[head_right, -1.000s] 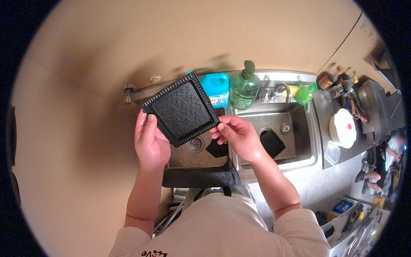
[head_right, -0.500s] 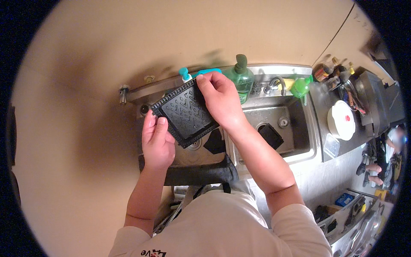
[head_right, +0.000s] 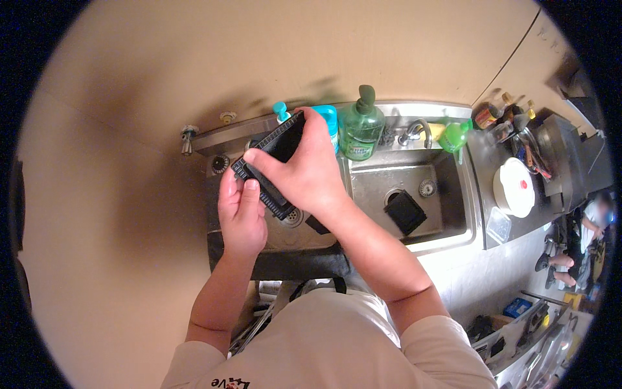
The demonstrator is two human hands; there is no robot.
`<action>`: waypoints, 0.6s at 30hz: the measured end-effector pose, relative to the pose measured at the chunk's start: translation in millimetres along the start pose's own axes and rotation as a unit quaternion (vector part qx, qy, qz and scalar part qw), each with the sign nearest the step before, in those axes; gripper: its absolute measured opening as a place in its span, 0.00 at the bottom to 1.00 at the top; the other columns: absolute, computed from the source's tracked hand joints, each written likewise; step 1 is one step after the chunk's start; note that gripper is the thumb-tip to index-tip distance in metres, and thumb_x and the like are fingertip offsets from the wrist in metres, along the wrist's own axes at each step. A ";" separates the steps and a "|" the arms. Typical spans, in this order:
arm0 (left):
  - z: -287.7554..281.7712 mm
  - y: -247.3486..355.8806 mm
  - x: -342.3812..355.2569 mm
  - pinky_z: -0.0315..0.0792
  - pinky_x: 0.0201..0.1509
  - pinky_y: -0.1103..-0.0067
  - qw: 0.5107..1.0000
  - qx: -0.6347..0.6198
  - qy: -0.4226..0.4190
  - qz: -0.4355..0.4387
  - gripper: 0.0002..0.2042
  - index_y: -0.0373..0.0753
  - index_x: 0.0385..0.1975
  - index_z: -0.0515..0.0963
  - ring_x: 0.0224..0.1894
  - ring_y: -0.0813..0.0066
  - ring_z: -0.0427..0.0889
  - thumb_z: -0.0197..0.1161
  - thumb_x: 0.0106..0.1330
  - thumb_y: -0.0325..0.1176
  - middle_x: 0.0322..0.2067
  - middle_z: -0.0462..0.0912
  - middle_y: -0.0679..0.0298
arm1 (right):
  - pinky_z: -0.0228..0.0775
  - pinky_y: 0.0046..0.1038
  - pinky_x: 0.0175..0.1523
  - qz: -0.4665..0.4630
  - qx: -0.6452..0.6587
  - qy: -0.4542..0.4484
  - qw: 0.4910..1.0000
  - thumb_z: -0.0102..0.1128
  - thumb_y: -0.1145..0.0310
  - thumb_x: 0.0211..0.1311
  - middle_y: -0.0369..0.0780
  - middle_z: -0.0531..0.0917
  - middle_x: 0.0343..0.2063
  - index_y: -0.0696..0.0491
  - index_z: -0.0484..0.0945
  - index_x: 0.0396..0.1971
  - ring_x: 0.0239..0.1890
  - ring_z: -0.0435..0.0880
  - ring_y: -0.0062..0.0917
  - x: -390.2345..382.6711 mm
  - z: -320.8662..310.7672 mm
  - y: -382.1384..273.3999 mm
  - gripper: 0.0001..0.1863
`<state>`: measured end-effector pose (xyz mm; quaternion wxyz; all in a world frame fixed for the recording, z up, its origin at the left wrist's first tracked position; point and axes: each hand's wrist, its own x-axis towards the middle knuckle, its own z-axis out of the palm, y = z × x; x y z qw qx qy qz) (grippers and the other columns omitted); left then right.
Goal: The person washes a black textured tray at a double-basin stainless steel sink. They rinse the tray under running water, apply liquid soap, scrub with a cloth, and rinse again. The person repeats this process for a second similar tray, then inspects both trays before placing them back in the sink.
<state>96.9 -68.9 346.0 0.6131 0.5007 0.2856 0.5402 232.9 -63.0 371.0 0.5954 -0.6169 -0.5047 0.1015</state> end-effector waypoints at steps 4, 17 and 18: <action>0.8 16.4 -1.2 0.69 0.53 0.78 0.999 -0.041 0.007 -0.025 0.17 0.32 0.57 0.64 0.48 0.76 0.75 0.49 0.70 0.26 0.47 0.76 0.60 | 0.68 0.25 0.31 0.131 0.114 -0.038 0.984 0.57 0.65 0.63 0.41 0.79 0.20 0.62 0.78 0.33 0.23 0.75 0.20 14.8 -14.7 7.7 0.13; -11.5 45.2 -0.6 0.64 0.61 0.72 0.984 -0.171 0.026 -0.040 0.14 0.32 0.52 0.69 0.54 0.69 0.73 0.48 0.69 0.25 0.51 0.76 0.57 | 0.68 0.20 0.39 0.234 0.294 -0.137 0.917 0.48 0.63 0.70 0.34 0.82 0.30 0.58 0.79 0.39 0.31 0.76 0.15 -8.6 -56.8 7.1 0.15; -11.6 46.0 -1.4 0.64 0.61 0.72 0.984 -0.170 0.028 -0.043 0.14 0.32 0.53 0.69 0.54 0.69 0.73 0.48 0.69 0.25 0.51 0.76 0.57 | 0.68 0.20 0.39 0.228 0.301 -0.140 0.915 0.48 0.63 0.70 0.34 0.81 0.30 0.58 0.79 0.39 0.31 0.76 0.15 -11.4 -59.3 6.6 0.14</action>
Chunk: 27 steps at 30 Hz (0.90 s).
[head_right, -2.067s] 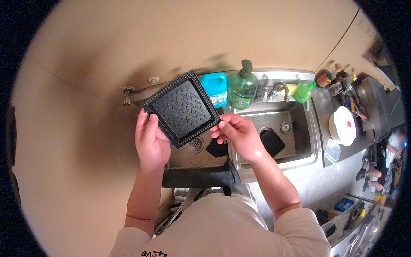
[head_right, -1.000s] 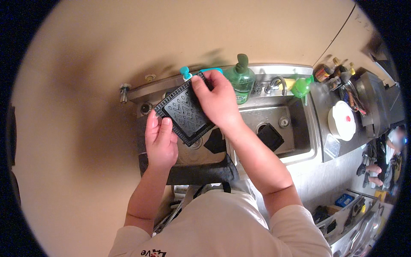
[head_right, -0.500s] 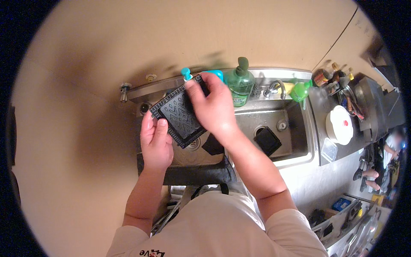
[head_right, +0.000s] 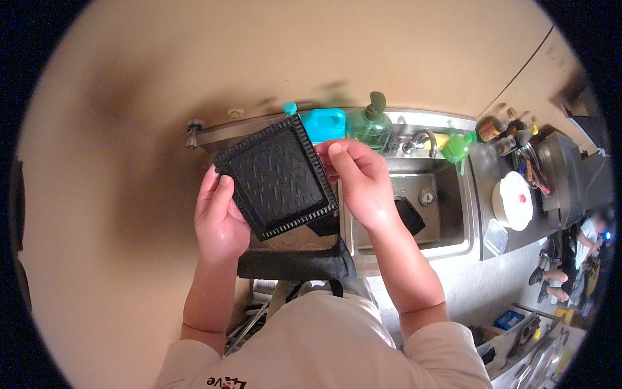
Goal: The person washes a black textured tray at a double-basin stainless steel sink. They rinse the tray under running water, apply liquid soap, scrub with a cloth, and rinse again. The person repeats this process for a second similar tray, then inspects both trays before placing them back in the sink.
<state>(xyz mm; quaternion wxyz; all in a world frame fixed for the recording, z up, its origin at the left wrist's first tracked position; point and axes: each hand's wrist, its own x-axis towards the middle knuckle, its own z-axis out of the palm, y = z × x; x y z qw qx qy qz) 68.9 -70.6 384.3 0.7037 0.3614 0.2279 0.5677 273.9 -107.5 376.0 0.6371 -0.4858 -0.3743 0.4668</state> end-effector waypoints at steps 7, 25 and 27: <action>8.3 5.0 -3.8 0.68 0.58 0.73 1.000 0.022 -0.007 -0.013 0.16 0.31 0.55 0.67 0.52 0.71 0.75 0.50 0.69 0.26 0.49 0.76 0.57 | 0.66 0.19 0.37 -0.031 -0.025 -0.015 0.999 0.49 0.65 0.70 0.32 0.80 0.27 0.58 0.79 0.38 0.29 0.73 0.14 -8.7 -8.3 4.8 0.13; 2.2 -4.3 -12.1 0.67 0.56 0.80 0.991 0.125 -0.055 -0.004 0.19 0.28 0.59 0.63 0.50 0.78 0.74 0.49 0.69 0.23 0.49 0.75 0.60 | 0.66 0.40 0.56 -0.434 -0.491 -0.016 0.755 0.66 0.72 0.43 0.41 0.74 0.51 0.47 0.82 0.38 0.55 0.71 0.42 -1.5 27.1 -11.5 0.17; 0.8 -4.1 -11.9 0.66 0.56 0.80 0.988 0.138 -0.063 -0.004 0.19 0.28 0.59 0.63 0.50 0.79 0.74 0.49 0.69 0.23 0.49 0.75 0.60 | 0.65 0.41 0.56 -0.435 -0.485 -0.025 0.758 0.66 0.72 0.43 0.41 0.74 0.51 0.46 0.82 0.39 0.55 0.72 0.41 -1.1 28.3 -11.2 0.17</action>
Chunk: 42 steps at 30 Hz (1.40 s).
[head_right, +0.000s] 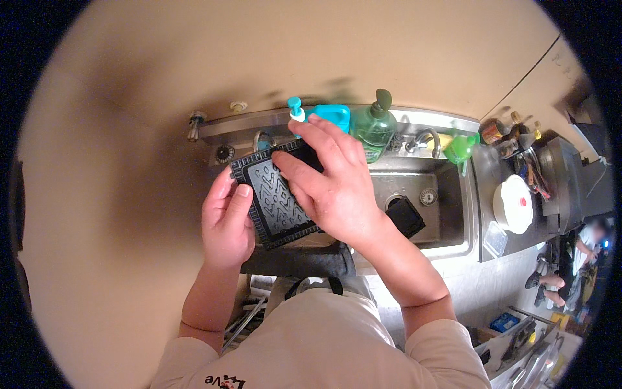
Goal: The person washes a black textured tray at a double-basin stainless steel sink. They rinse the tray under running water, apply liquid soap, scrub with a cloth, and rinse again. The person repeats this process for a second similar tray, then inspects both trays before placing them back in the sink.
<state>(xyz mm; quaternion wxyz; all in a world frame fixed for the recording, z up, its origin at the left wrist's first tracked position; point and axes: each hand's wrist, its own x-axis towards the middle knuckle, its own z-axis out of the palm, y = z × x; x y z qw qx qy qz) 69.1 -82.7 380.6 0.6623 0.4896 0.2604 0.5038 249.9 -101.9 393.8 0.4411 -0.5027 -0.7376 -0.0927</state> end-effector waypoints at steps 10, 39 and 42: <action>3.9 -0.3 -0.4 0.67 0.54 0.82 1.000 0.009 -0.004 0.006 0.19 0.28 0.59 0.63 0.48 0.81 0.74 0.49 0.69 0.23 0.48 0.75 0.61 | 0.68 0.40 0.56 -0.013 0.040 -0.006 0.999 0.65 0.74 0.44 0.41 0.77 0.47 0.48 0.80 0.41 0.52 0.75 0.38 -3.0 8.8 1.5 0.19; -14.5 1.0 -4.7 0.68 0.56 0.78 0.990 -0.092 0.081 -0.067 0.18 0.28 0.58 0.65 0.48 0.75 0.76 0.46 0.68 0.23 0.49 0.76 0.57 | 0.67 0.27 0.55 0.307 0.556 0.086 0.768 0.52 0.75 0.67 0.42 0.79 0.46 0.55 0.73 0.35 0.49 0.76 0.25 -9.6 30.4 2.2 0.02; -19.4 -0.9 -6.3 0.68 0.56 0.78 0.993 -0.065 0.088 -0.055 0.17 0.27 0.56 0.66 0.48 0.76 0.76 0.46 0.68 0.23 0.48 0.77 0.58 | 0.66 0.30 0.58 0.382 0.718 0.070 0.578 0.51 0.67 0.68 0.42 0.79 0.45 0.54 0.75 0.35 0.49 0.76 0.26 -7.0 28.1 0.9 0.07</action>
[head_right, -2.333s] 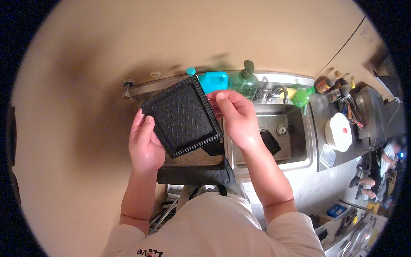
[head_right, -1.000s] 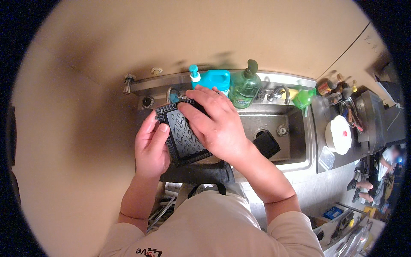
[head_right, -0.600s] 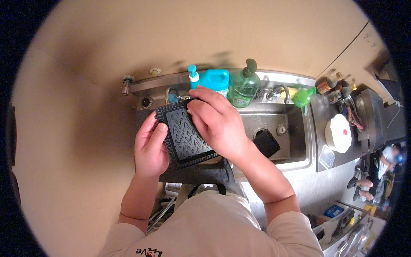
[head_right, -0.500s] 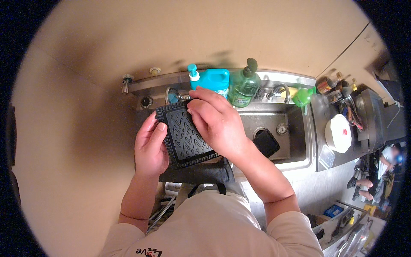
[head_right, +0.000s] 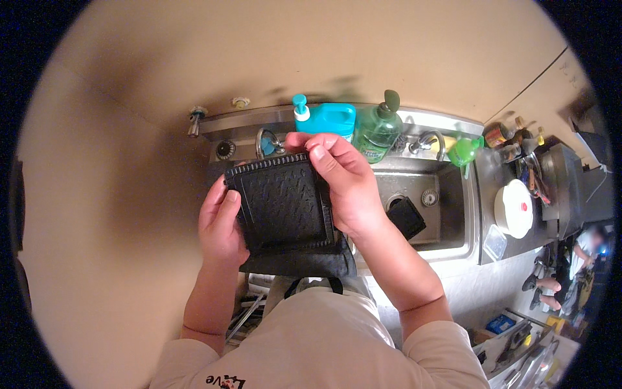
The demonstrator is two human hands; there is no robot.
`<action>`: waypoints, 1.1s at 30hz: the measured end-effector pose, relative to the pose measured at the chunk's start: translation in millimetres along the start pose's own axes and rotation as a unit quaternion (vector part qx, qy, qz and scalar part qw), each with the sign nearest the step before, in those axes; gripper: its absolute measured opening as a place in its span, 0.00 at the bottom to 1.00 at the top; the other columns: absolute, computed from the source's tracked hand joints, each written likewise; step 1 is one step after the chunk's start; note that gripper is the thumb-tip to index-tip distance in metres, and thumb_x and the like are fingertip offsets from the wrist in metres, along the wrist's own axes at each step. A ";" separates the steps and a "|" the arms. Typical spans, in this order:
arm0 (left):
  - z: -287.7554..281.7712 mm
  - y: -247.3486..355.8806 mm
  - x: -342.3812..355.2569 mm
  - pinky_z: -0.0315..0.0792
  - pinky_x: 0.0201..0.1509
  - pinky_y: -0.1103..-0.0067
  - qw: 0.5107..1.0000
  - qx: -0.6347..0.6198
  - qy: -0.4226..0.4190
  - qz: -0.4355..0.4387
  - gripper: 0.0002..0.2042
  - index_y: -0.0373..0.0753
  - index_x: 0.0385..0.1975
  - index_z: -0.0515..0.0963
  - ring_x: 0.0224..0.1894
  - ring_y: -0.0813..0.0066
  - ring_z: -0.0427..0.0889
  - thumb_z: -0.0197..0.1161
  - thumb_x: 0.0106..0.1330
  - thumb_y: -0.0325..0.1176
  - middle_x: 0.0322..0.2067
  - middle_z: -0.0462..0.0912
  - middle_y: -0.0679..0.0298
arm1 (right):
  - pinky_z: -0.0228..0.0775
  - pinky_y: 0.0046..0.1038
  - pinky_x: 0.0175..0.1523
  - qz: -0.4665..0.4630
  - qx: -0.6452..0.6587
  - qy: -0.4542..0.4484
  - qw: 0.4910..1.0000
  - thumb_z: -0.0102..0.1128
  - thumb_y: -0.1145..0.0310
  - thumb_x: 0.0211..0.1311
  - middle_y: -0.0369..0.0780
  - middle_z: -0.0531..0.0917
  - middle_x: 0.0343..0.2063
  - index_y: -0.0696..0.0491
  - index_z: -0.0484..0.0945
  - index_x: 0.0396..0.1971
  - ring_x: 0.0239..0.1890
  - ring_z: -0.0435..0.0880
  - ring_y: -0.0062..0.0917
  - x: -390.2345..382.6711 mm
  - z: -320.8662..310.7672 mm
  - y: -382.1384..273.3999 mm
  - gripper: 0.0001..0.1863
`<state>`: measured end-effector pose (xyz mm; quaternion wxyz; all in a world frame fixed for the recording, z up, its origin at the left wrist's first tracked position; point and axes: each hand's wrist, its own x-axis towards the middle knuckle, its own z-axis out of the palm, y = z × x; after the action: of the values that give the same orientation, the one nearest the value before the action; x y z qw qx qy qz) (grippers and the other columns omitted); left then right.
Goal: The person washes a black textured tray at a double-basin stainless steel sink. They rinse the tray under running water, apply liquid soap, scrub with a cloth, and rinse again. The person repeats this process for a second similar tray, then inspects both trays before placing them back in the sink.
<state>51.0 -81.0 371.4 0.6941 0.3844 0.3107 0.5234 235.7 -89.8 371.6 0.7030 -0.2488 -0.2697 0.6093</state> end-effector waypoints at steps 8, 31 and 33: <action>-13.5 7.2 -8.2 0.68 0.56 0.79 0.999 0.034 0.042 0.007 0.16 0.27 0.55 0.67 0.48 0.75 0.76 0.47 0.68 0.22 0.47 0.77 0.58 | 0.68 0.31 0.57 0.108 0.211 -0.031 0.971 0.54 0.64 0.66 0.41 0.79 0.43 0.54 0.75 0.36 0.48 0.77 0.28 7.6 -11.4 19.3 0.09; -16.3 52.0 -10.2 0.68 0.55 0.80 0.994 0.016 0.043 0.102 0.17 0.27 0.56 0.66 0.47 0.78 0.74 0.50 0.69 0.25 0.46 0.76 0.60 | 0.75 0.34 0.46 0.341 0.225 0.018 0.913 0.45 0.66 0.69 0.46 0.82 0.40 0.60 0.77 0.45 0.41 0.82 0.35 61.6 -95.0 216.7 0.15; -19.4 49.3 -8.5 0.68 0.55 0.80 0.993 0.029 0.029 0.108 0.17 0.27 0.56 0.66 0.48 0.79 0.74 0.50 0.69 0.25 0.47 0.76 0.60 | 0.75 0.34 0.46 0.345 0.211 0.021 0.914 0.45 0.66 0.69 0.46 0.82 0.40 0.60 0.77 0.45 0.41 0.82 0.35 63.3 -93.4 218.4 0.15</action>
<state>8.6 -77.4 404.1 0.6124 0.4204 0.3029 0.5971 148.7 0.2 160.1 0.4906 -0.1849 -0.0175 0.8514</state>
